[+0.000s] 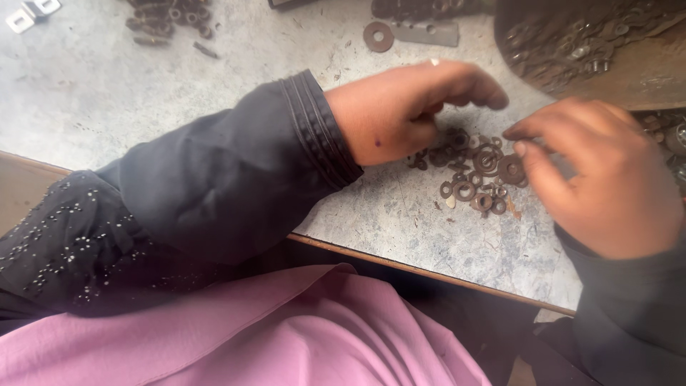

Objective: The person sorts small metal hardware parts on a workbench, picking up washers, nuts, and bolts and placing them into separate piles. The hands repeatedly pick, inspect, and reposition items to organize them by type.

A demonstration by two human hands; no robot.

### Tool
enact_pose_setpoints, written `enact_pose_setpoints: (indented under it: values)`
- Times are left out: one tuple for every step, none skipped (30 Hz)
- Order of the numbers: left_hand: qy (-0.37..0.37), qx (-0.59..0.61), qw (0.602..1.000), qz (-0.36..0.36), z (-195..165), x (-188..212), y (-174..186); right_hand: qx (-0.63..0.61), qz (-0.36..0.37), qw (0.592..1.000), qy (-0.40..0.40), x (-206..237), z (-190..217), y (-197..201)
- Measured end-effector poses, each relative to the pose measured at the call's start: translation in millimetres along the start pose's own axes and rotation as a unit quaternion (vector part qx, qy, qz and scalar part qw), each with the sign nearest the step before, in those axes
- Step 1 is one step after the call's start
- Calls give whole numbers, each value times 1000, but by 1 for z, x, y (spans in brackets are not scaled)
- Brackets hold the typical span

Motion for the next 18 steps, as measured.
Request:
enact_pose_setpoints:
  values:
    - [39,-19,999,-7,5,1,3,8,1,1000,8,0,0,0]
    - [78,-37,996,-13,10,2,9,-6,18,1000,-24,1,-7,-3]
    - [117,-54,991,-19,14,3,13,-19,35,998,-56,4,-15,-4]
    - [98,-71,992,-20,9,4,17,-33,52,994,-89,7,-22,-7]
    - [78,-87,993,-21,5,4,22,-50,70,992,-92,8,-25,-9]
    - [57,-103,993,-22,1,3,24,-67,88,989,-95,10,-30,-11]
    - [55,-96,994,-12,1,2,23,-83,106,986,-98,12,-35,-12]
    - [52,-88,995,-1,1,1,21,-80,125,985,-91,14,-39,-14]
    - [49,-80,996,10,1,0,18,-78,144,983,-84,16,-43,-17]
    - [53,-86,995,25,2,0,14,-76,163,981,-78,19,-46,-19]
    - [57,-92,993,40,2,0,10,-66,189,977,-76,23,-50,-24]
    - [62,-98,992,55,3,1,6,-56,216,972,-74,27,-53,-30]
    - [56,-82,993,56,1,1,5,-47,243,966,-72,30,-56,-35]
    - [51,-67,995,58,0,2,4,-65,245,966,-46,32,-54,-35]
    - [46,-52,996,59,-2,2,4,-83,246,966,-19,33,-51,-35]
    - [38,-52,996,55,-4,2,6,-101,246,964,7,34,-48,-34]
    - [31,-53,997,51,-6,2,8,-100,250,963,18,35,-47,-34]
    - [23,-53,997,46,-7,1,10,-98,253,962,29,36,-46,-34]
Point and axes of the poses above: each hand's wrist, its own x-axis away from the middle knuckle, its own y-axis out of the back of the hand, z = x × y, the point moved 8 cm from there along -x, towards the middle knuckle, and after that the axes turned 1 degree about -z, right-handed, at the moved point
